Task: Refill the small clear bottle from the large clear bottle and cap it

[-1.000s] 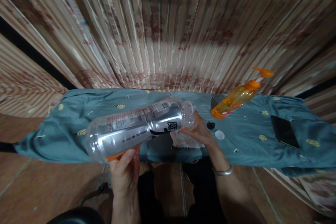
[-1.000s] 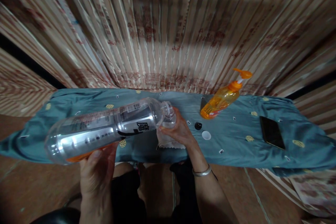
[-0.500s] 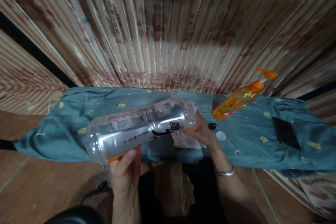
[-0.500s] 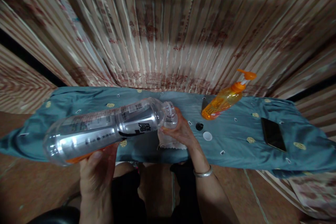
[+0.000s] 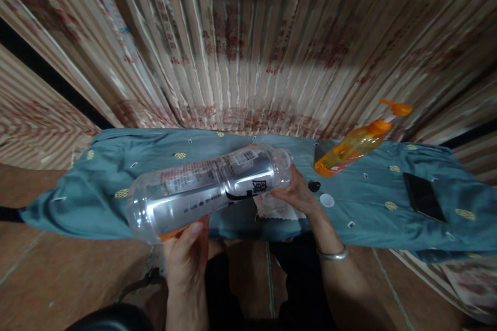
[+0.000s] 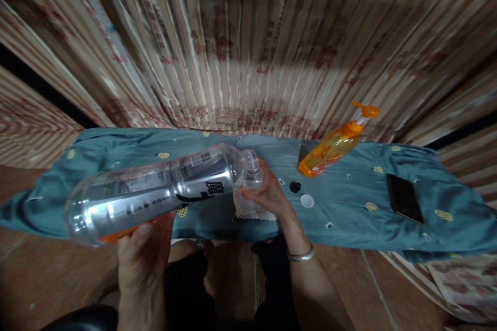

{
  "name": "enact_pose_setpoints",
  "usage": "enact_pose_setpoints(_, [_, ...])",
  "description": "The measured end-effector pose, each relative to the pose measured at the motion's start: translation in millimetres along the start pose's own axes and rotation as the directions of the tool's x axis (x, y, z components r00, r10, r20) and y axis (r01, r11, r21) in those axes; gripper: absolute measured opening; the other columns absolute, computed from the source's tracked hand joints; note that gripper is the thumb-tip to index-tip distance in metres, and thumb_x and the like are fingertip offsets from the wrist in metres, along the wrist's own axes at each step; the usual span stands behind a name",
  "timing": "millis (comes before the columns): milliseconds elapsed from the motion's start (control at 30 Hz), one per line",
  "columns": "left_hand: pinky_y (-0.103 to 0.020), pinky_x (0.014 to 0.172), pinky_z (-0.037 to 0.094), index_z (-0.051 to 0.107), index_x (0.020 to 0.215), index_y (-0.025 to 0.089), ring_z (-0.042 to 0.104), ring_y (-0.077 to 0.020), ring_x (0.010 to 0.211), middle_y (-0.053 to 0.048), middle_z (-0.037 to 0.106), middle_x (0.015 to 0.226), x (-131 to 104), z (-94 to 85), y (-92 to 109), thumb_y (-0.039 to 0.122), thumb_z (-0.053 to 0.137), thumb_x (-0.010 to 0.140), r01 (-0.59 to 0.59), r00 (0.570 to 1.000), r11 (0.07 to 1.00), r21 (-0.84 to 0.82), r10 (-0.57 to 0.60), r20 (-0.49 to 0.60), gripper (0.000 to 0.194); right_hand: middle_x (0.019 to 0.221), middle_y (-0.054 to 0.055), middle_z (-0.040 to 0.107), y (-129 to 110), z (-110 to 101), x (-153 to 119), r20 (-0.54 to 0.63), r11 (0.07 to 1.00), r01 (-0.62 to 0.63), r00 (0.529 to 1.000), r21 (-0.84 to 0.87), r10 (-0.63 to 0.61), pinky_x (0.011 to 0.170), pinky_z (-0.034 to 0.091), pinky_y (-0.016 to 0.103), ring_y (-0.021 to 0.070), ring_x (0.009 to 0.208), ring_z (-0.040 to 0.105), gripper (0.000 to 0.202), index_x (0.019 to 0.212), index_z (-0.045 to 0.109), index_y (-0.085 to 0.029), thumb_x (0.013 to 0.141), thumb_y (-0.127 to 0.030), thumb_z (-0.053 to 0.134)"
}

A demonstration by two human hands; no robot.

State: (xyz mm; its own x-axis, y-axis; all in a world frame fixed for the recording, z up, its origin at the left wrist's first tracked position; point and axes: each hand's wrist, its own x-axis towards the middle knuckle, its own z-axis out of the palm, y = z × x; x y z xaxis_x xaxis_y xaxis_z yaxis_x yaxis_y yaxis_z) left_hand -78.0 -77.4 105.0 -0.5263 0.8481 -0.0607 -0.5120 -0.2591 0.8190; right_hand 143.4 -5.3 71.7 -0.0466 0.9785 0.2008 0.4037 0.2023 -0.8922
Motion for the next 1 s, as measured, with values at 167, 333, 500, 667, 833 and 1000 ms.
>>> enact_pose_setpoints(167, [-0.04,0.089,0.055,0.075,0.094,0.031,0.062,-0.0297,0.114,-0.001,0.074,0.109,-0.6,1.8,1.9,0.037,0.093,0.042,-0.009,1.0,1.0,0.002,0.01,-0.004,0.056,0.121,0.007,0.066,-1.3,-0.1,0.5,-0.003,1.0,0.009,1.0,-0.016,-0.009,0.103,0.048,0.043,0.0275,0.113,0.062,0.073,0.127,0.051,-0.021,0.061,-0.036,0.08])
enact_pose_setpoints(333, [-0.039,0.091,0.054,0.074,0.095,0.031,0.063,-0.0284,0.112,-0.001,0.075,0.105,-0.2,1.8,2.7,0.037,0.093,0.041,0.006,1.0,1.0,0.014,-0.006,0.004,0.057,0.119,0.007,0.067,-4.8,0.3,1.6,-0.002,1.0,0.024,1.0,0.01,-0.024,0.102,0.049,0.047,0.0279,0.11,0.064,0.066,0.121,0.053,-0.022,0.061,-0.034,0.078])
enact_pose_setpoints(500, [-0.04,0.094,0.052,0.073,0.094,0.029,0.06,-0.0291,0.117,-0.002,0.074,0.106,-0.4,2.3,2.9,0.036,0.092,0.042,0.014,1.0,1.0,0.006,-0.014,0.011,0.056,0.117,0.005,0.068,-4.2,1.6,1.9,-0.006,1.0,0.02,1.0,0.023,-0.02,0.1,0.051,0.045,0.0264,0.107,0.065,0.062,0.118,0.053,-0.023,0.061,-0.031,0.076])
enact_pose_setpoints(667, [-0.043,0.098,0.049,0.072,0.094,0.026,0.059,-0.0306,0.119,-0.005,0.074,0.102,-0.3,0.2,1.4,0.037,0.092,0.042,0.021,1.0,1.0,0.001,-0.021,0.007,0.056,0.116,0.005,0.068,-2.8,2.4,2.1,-0.016,1.0,0.024,1.0,0.019,-0.023,0.099,0.051,0.046,0.0266,0.106,0.065,0.06,0.117,0.054,-0.024,0.061,-0.031,0.075])
enact_pose_setpoints(833, [-0.045,0.098,0.049,0.072,0.092,0.026,0.058,-0.0319,0.119,-0.004,0.074,0.104,-0.4,-1.4,-0.1,0.037,0.092,0.042,0.015,1.0,1.0,-0.001,-0.015,0.0,0.055,0.115,0.005,0.068,-7.2,2.1,1.4,-0.006,1.0,0.017,1.0,0.009,-0.017,0.099,0.051,0.047,0.0267,0.104,0.065,0.059,0.117,0.053,-0.023,0.062,-0.032,0.074])
enact_pose_setpoints(1000, [-0.041,0.093,0.053,0.074,0.094,0.029,0.058,-0.0314,0.12,-0.002,0.074,0.109,-1.4,0.9,2.4,0.037,0.093,0.037,0.028,0.999,1.0,0.004,-0.027,-0.034,0.061,0.114,0.006,0.067,-7.5,2.1,1.3,-0.011,0.999,0.027,1.0,0.031,-0.027,0.099,0.051,0.048,0.0276,0.105,0.065,0.06,0.118,0.053,-0.023,0.062,-0.032,0.075])
